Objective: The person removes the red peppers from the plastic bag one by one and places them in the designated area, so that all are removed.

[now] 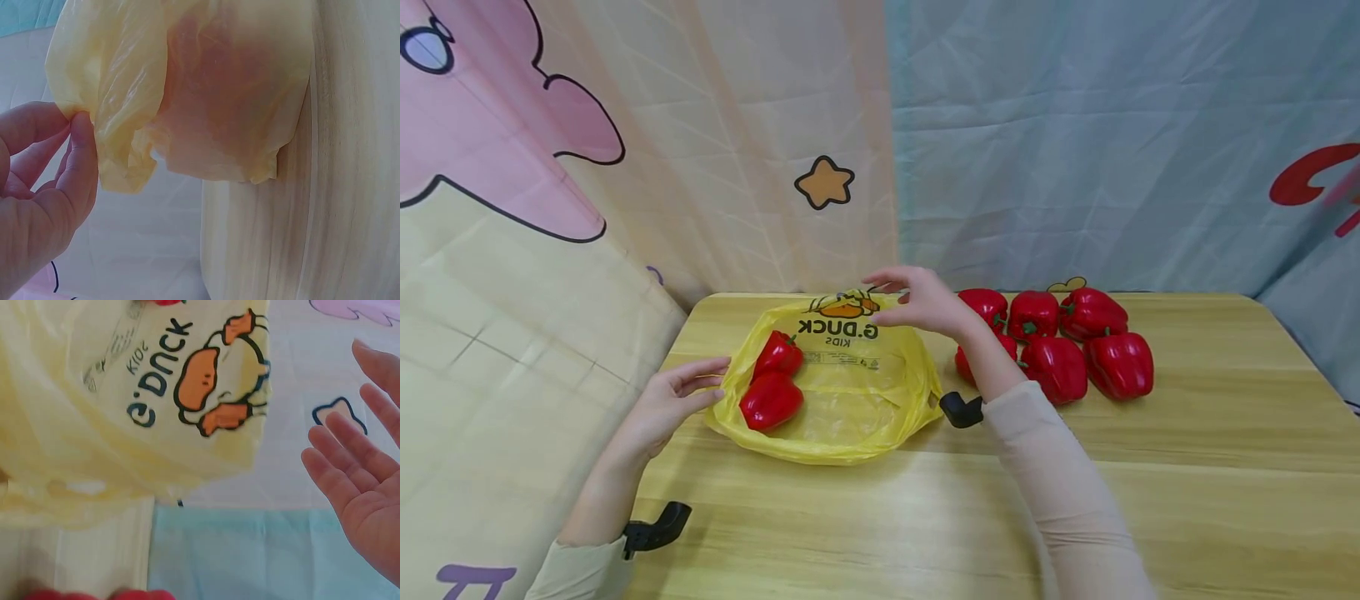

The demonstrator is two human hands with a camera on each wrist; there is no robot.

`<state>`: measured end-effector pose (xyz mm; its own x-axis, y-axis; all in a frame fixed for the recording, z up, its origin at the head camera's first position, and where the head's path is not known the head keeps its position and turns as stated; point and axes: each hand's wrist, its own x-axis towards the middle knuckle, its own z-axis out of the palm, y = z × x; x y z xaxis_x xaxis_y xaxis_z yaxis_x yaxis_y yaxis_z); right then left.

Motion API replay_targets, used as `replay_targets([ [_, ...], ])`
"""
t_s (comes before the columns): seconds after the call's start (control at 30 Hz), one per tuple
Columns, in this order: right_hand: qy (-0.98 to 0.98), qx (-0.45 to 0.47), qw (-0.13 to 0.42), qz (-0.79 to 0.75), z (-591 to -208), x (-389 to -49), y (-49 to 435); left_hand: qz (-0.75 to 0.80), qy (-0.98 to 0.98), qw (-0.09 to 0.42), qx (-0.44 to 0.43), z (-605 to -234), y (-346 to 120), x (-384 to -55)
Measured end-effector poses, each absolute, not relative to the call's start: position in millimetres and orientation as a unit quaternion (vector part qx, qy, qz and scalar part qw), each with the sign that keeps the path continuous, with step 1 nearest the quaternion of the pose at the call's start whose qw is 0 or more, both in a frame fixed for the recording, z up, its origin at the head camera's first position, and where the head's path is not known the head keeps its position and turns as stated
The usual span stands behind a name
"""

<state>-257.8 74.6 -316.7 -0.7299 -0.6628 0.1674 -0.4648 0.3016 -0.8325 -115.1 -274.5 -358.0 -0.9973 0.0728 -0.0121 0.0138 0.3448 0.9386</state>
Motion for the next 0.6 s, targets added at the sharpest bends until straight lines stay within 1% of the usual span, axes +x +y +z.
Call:
replay_targets([
  [0.17, 0.791, -0.372, 0.125, -0.469, -323, -257, 54, 0.572, 0.820, 0.027, 0.024, -358, -274, -115],
  [0.37, 0.785, -0.393, 0.135, -0.460, -330, -255, 31, 0.571, 0.820, 0.029, 0.024, -360, -273, -115],
  [0.6, 0.774, -0.412, 0.164, -0.451, -338, -251, 7, 0.572, 0.819, 0.030, 0.024, -359, -272, -116],
])
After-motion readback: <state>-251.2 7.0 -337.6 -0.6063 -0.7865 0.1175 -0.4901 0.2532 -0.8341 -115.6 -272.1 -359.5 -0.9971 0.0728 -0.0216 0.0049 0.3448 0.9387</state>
